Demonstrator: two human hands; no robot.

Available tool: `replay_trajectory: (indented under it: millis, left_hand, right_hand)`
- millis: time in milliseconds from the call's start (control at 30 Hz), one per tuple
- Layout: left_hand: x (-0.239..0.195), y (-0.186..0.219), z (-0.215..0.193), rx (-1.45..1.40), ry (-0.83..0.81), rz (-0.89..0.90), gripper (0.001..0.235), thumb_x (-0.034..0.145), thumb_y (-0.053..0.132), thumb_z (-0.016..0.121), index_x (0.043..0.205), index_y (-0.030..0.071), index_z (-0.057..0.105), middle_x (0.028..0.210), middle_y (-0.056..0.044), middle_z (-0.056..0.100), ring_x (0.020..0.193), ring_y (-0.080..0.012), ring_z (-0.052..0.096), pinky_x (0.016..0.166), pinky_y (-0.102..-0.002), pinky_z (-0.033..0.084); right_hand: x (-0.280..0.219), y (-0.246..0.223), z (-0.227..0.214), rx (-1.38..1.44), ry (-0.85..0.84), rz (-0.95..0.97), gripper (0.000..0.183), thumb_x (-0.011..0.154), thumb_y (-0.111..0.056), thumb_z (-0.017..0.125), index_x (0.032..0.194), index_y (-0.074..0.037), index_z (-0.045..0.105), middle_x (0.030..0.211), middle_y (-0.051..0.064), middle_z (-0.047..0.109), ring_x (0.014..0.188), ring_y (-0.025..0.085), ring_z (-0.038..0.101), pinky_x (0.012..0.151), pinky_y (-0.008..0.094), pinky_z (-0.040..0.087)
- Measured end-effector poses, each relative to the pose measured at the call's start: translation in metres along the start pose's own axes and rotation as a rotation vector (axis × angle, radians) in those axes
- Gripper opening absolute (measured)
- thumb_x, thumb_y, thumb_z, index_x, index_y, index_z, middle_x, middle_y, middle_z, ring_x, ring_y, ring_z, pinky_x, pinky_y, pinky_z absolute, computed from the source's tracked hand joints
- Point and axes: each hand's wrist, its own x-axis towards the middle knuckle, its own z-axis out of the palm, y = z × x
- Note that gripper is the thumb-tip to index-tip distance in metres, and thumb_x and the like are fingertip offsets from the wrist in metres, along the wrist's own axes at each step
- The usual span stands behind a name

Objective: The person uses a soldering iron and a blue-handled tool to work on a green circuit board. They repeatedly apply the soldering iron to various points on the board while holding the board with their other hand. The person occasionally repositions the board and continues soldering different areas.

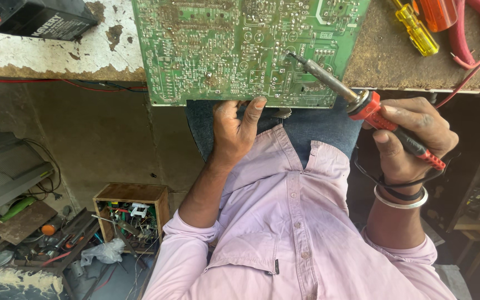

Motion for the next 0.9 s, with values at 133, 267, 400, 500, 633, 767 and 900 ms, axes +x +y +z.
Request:
replay_trajectory:
  millis: [133,267,400,500,633,767,900]
  left_hand:
    - [0.0,0.0,0.0,-0.001,-0.002,-0.005,0.028,0.109,0.028,0.066,0.107,-0.001,0.066,0.083,-0.002,0.064,0.073,-0.0081,0.053,0.067,-0.026,0.044]
    - [-0.001,-0.001,0.0,0.007,-0.001,0.005,0.028,0.109,0.028,0.066,0.107,-0.001,0.066,0.083,-0.002,0.064,0.074,-0.0082,0.054,0.067,-0.026,0.045]
    - [0.002,0.001,0.0,0.016,0.0,-0.029,0.028,0.108,0.027,0.066,0.105,0.0,0.067,0.08,-0.002,0.064,0.07,-0.0082,0.053,0.065,-0.026,0.044]
    - [0.003,0.006,-0.002,0.01,-0.019,0.036,0.029,0.111,0.029,0.064,0.109,0.0,0.065,0.09,-0.005,0.069,0.08,-0.012,0.063,0.075,-0.03,0.052]
    - [0.005,0.013,-0.007,0.11,-0.052,0.034,0.027,0.11,0.027,0.065,0.104,0.0,0.066,0.087,-0.005,0.067,0.077,-0.0156,0.061,0.074,-0.032,0.05]
    - [0.008,0.016,-0.009,0.143,-0.068,0.008,0.026,0.109,0.025,0.065,0.1,0.001,0.067,0.085,-0.006,0.068,0.076,-0.0165,0.062,0.073,-0.032,0.049]
    - [0.009,0.018,-0.011,0.185,-0.067,0.023,0.025,0.108,0.023,0.066,0.099,0.0,0.067,0.084,-0.007,0.066,0.076,-0.0185,0.06,0.074,-0.034,0.047]
  right_hand:
    - [-0.003,0.0,-0.004,-0.044,-0.012,-0.005,0.037,0.096,-0.028,0.085,0.118,-0.003,0.071,0.101,0.014,0.072,0.085,0.017,0.074,0.075,0.025,0.059]
    - [-0.007,0.004,-0.006,-0.004,-0.011,0.023,0.036,0.094,-0.025,0.088,0.119,-0.005,0.071,0.104,0.014,0.073,0.085,0.016,0.074,0.075,0.023,0.06]
    - [-0.005,0.01,-0.007,-0.003,-0.033,0.0,0.032,0.092,-0.023,0.088,0.116,-0.007,0.073,0.109,0.016,0.074,0.088,0.017,0.075,0.075,0.023,0.062]
    - [-0.003,0.011,-0.009,-0.044,-0.05,0.0,0.028,0.089,-0.022,0.087,0.11,-0.007,0.075,0.111,0.016,0.073,0.085,0.016,0.075,0.073,0.023,0.062]
    - [-0.003,0.014,-0.011,0.011,-0.073,0.008,0.025,0.089,-0.02,0.089,0.107,-0.008,0.076,0.115,0.015,0.074,0.091,0.017,0.075,0.077,0.024,0.062]
    - [-0.004,0.022,-0.013,0.051,-0.076,0.021,0.024,0.089,-0.017,0.088,0.107,-0.01,0.076,0.115,0.016,0.074,0.094,0.019,0.076,0.08,0.026,0.063]
    - [-0.006,0.035,-0.011,0.118,-0.071,0.01,0.026,0.09,-0.013,0.087,0.114,-0.011,0.076,0.115,0.018,0.073,0.093,0.021,0.076,0.078,0.028,0.063]
